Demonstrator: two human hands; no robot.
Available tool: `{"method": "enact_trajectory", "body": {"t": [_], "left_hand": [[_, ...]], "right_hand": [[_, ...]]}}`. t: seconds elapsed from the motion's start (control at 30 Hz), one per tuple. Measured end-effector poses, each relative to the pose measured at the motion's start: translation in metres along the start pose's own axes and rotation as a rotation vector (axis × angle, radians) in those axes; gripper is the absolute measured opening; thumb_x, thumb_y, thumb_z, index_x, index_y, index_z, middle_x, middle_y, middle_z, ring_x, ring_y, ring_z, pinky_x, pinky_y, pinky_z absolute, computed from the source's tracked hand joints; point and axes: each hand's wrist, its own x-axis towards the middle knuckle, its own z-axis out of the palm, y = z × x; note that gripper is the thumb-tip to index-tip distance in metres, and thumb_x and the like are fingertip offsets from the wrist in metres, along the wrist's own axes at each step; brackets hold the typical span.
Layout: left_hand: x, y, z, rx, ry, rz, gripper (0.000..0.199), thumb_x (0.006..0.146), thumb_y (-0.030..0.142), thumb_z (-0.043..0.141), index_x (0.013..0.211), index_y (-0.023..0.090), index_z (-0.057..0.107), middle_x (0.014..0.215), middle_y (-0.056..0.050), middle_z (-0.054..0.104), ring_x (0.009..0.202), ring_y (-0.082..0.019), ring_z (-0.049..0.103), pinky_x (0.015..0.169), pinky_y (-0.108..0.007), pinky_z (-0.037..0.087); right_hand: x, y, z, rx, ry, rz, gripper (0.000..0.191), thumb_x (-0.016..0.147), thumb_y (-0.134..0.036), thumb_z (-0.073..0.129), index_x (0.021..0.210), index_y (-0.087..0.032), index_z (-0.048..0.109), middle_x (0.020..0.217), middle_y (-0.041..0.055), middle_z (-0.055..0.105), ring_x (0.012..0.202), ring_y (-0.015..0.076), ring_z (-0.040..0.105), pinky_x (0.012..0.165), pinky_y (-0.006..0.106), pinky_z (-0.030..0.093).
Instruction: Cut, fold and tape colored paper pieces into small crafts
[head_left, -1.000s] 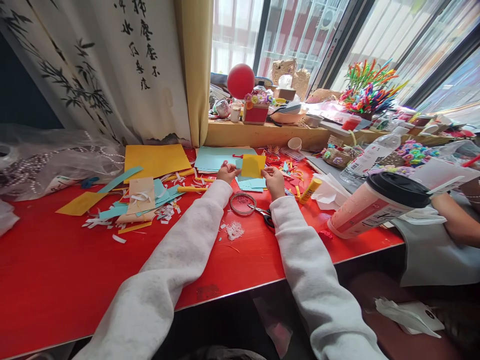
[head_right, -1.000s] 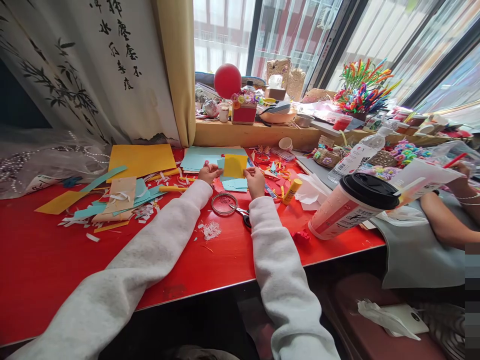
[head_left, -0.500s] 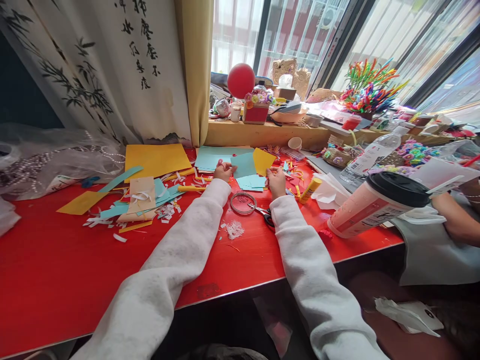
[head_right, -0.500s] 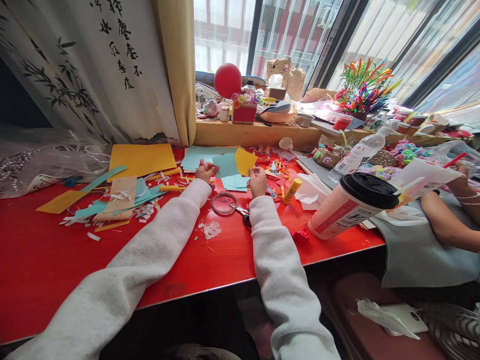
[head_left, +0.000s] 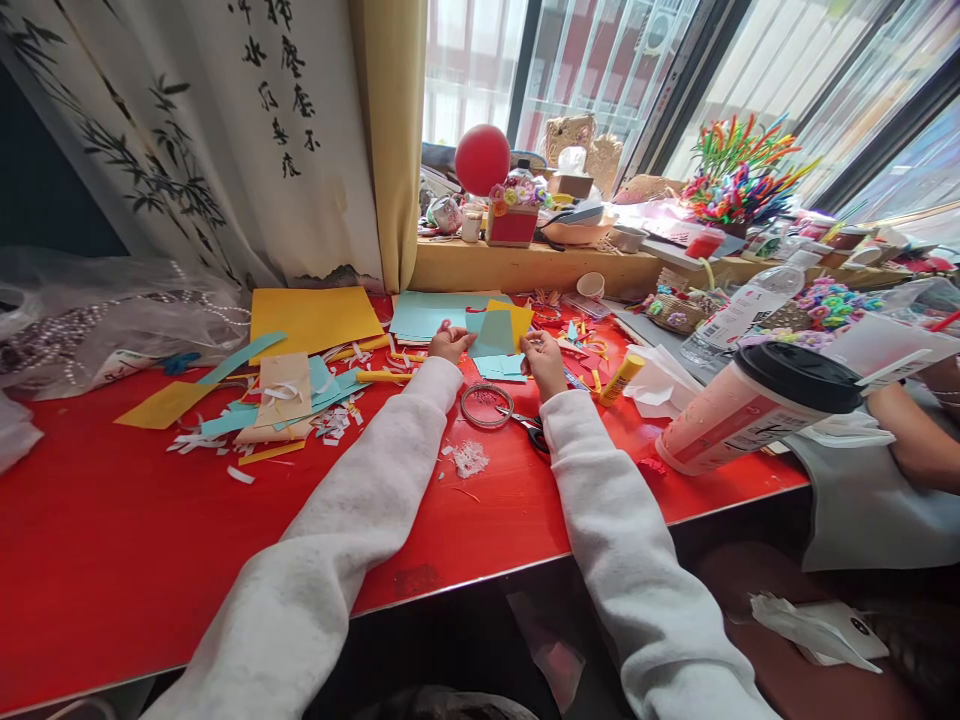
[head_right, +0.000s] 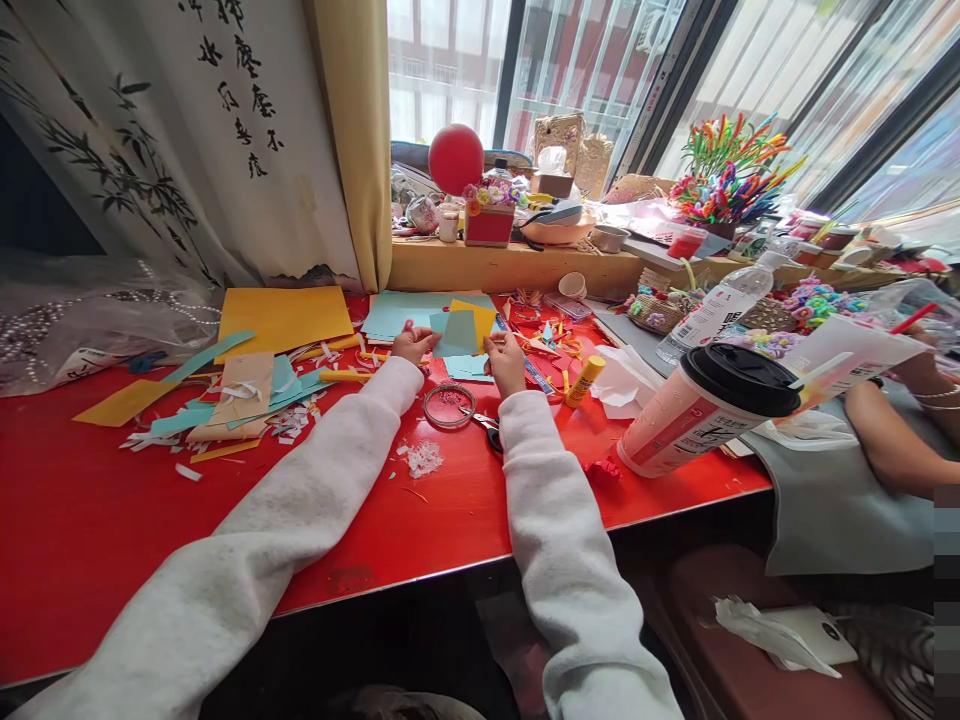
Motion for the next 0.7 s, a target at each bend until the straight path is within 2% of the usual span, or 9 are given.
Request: {"method": "enact_trajectory", "body": {"t": [0.23,0.43,0.7], "left_hand": [[-0.003,0.0032,0.0006,0.013,-0.022,-0.033,0.023,0.053,0.023,0.074,0.071,0.015,0.062,0.057,-0.001,0.06,0.086,-0.02,0.057,0.079,-0.031,0.046],[-0.0038,0.0029,0.002,0.017,-0.04,-0.034,0.02,0.054,0.021,0.073,0.071,0.016,0.062,0.056,-0.001,0.059,0.086,-0.02,0.057,0.081,-0.032,0.046],[-0.0047,0.002,0.003,0.014,-0.019,0.006,0.017,0.053,0.018,0.074,0.064,0.016,0.061,0.058,-0.002,0.059,0.089,-0.02,0.056,0.083,-0.032,0.045]], "right_hand": [[0.0017,-0.0006,0.0029,0.003,-0.06,0.035,0.041,0.067,-0.056,0.057,0.081,-0.019,0.046,0.053,-0.0071,0.048,0.032,0.0052,0.045,0.033,0.018,0.031],[-0.0007,-0.002,0.0048,0.001,-0.165,0.014,0.04,0.061,-0.051,0.064,0.077,-0.016,0.053,0.058,-0.0037,0.054,0.037,0.0054,0.048,0.036,0.019,0.034],[0.0021,0.0016,0.0027,0.005,-0.178,0.017,0.039,0.06,-0.047,0.066,0.081,-0.016,0.054,0.062,-0.0031,0.056,0.041,0.0054,0.049,0.037,0.018,0.034]]}}
